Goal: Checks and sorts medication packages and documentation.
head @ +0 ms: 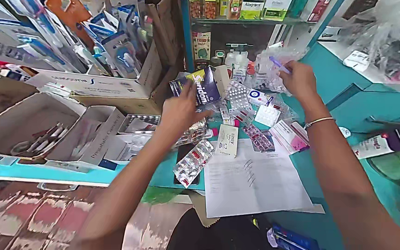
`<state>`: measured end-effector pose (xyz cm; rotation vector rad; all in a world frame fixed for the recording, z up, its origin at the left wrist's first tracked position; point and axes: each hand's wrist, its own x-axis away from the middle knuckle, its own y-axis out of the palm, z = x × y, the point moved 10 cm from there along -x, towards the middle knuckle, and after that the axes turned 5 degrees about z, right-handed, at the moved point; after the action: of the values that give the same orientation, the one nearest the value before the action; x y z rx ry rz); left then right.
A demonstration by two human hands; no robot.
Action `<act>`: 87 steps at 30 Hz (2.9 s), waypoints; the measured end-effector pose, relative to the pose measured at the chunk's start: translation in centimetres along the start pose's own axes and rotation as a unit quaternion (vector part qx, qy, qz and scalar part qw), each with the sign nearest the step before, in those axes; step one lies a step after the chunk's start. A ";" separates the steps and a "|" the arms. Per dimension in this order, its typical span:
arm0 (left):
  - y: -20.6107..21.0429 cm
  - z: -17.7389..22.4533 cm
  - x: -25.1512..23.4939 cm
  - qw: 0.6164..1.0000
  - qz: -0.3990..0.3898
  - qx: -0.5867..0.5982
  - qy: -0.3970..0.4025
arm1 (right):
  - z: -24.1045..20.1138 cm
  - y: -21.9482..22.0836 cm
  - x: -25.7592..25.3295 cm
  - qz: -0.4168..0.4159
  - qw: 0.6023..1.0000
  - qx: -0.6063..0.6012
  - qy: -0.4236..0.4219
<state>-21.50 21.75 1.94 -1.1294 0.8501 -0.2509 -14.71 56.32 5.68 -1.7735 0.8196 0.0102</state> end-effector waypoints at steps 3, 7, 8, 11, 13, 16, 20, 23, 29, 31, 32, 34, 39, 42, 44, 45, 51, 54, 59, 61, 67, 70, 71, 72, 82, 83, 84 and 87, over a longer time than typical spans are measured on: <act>5.4 -1.5 -7.3 0.988 -0.133 -0.045 -0.057 | -0.6 -2.4 2.0 0.072 0.994 -0.072 -0.032; 9.1 -2.3 -9.1 0.979 -0.182 -0.061 -0.073 | 1.4 -4.9 5.1 0.145 0.983 -0.092 -0.066; 9.3 -2.3 -9.1 0.978 -0.182 -0.068 -0.070 | 2.4 -5.2 5.6 0.157 0.981 -0.095 -0.061; 9.5 -2.1 -8.9 0.977 -0.183 -0.088 -0.062 | 5.2 -5.8 6.5 0.196 0.971 -0.129 -0.036; 8.6 -1.6 -8.9 0.981 -0.163 -0.084 -0.057 | 6.1 -6.1 6.9 0.213 0.962 -0.167 -0.013; 5.4 -0.2 -8.4 0.996 -0.073 -0.055 -0.012 | 5.7 -6.1 7.2 0.210 0.941 -0.263 0.019; 0.1 2.1 -6.3 0.995 0.075 -0.005 0.061 | -0.3 -6.4 7.2 0.206 0.875 -0.437 -0.023; 3.1 1.2 -6.2 0.999 -0.037 -0.022 0.029 | -5.3 -3.9 5.9 0.153 0.900 -0.402 -0.065; 5.3 3.3 -8.8 0.974 -0.202 -0.099 0.023 | -4.1 -1.3 4.8 0.200 0.935 -0.292 -0.011; 5.9 3.6 -9.7 0.966 -0.227 -0.122 0.028 | -1.5 -0.7 4.9 0.221 0.930 -0.293 0.031; 5.3 3.7 -10.2 0.967 -0.221 -0.120 0.026 | -0.1 -0.5 4.8 0.234 0.922 -0.305 0.045; 2.3 4.1 -10.3 0.982 -0.173 -0.079 0.017 | 2.0 -0.8 5.1 0.272 0.897 -0.343 0.054; -3.2 5.5 -7.1 0.997 -0.049 0.038 0.035 | -5.3 -2.3 7.3 0.299 0.884 -0.343 -0.106; -4.8 5.1 -5.9 0.996 -0.026 0.059 0.062 | -12.2 -2.7 7.8 0.209 0.901 -0.284 -0.254; -6.2 3.4 -4.6 0.994 -0.002 0.073 0.080 | -14.5 -2.3 7.4 0.073 0.914 -0.291 -0.275; -6.7 2.6 -3.6 0.991 0.015 0.090 0.095 | -15.7 -2.0 7.7 -0.006 0.906 -0.301 -0.296; -10.2 1.2 2.3 0.972 0.100 0.170 0.125 | -24.6 -1.7 12.9 -0.356 0.753 -0.268 -0.484; -11.4 -0.8 4.6 0.976 0.133 0.163 0.065 | -27.8 -1.1 13.7 -0.384 0.748 -0.216 -0.497; -14.7 -6.3 10.8 0.959 0.219 0.158 -0.089 | -28.6 -7.2 13.3 -0.019 0.799 -0.306 -0.517; -15.3 -9.0 14.7 0.934 0.260 0.172 -0.171 | -26.2 -8.3 13.6 0.025 0.815 -0.348 -0.464; -8.5 -18.0 22.1 0.863 0.297 0.231 -0.337 | -16.3 1.0 10.1 -0.085 0.932 -0.164 -0.314; -6.3 -21.6 23.0 0.852 0.291 0.215 -0.379 | -10.3 4.4 6.7 -0.120 0.972 -0.044 -0.196; -6.2 -21.9 22.8 0.851 0.293 0.213 -0.380 | -8.6 5.5 6.0 -0.133 0.977 -0.016 -0.165; -6.3 -21.8 22.6 0.854 0.297 0.207 -0.374 | -7.2 6.6 5.4 -0.144 0.979 -0.005 -0.144; -8.2 -20.1 22.7 0.880 0.261 0.054 -0.393 | -11.4 17.8 4.2 -0.147 0.967 -0.044 -0.205; -8.5 -20.1 22.9 0.881 0.267 0.049 -0.386 | -11.5 16.7 3.4 -0.113 0.971 -0.076 -0.199; -8.7 -20.0 23.2 0.882 0.276 0.046 -0.379 | -11.3 15.9 2.4 -0.085 0.973 -0.105 -0.189; -9.2 -19.3 24.1 0.883 0.299 0.033 -0.361 | -11.1 16.0 -1.1 -0.099 0.978 -0.136 -0.127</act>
<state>-16.89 -9.50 -4.43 -0.7504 0.4686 0.6260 -28.26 45.36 -3.19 -2.0547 0.4708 0.2217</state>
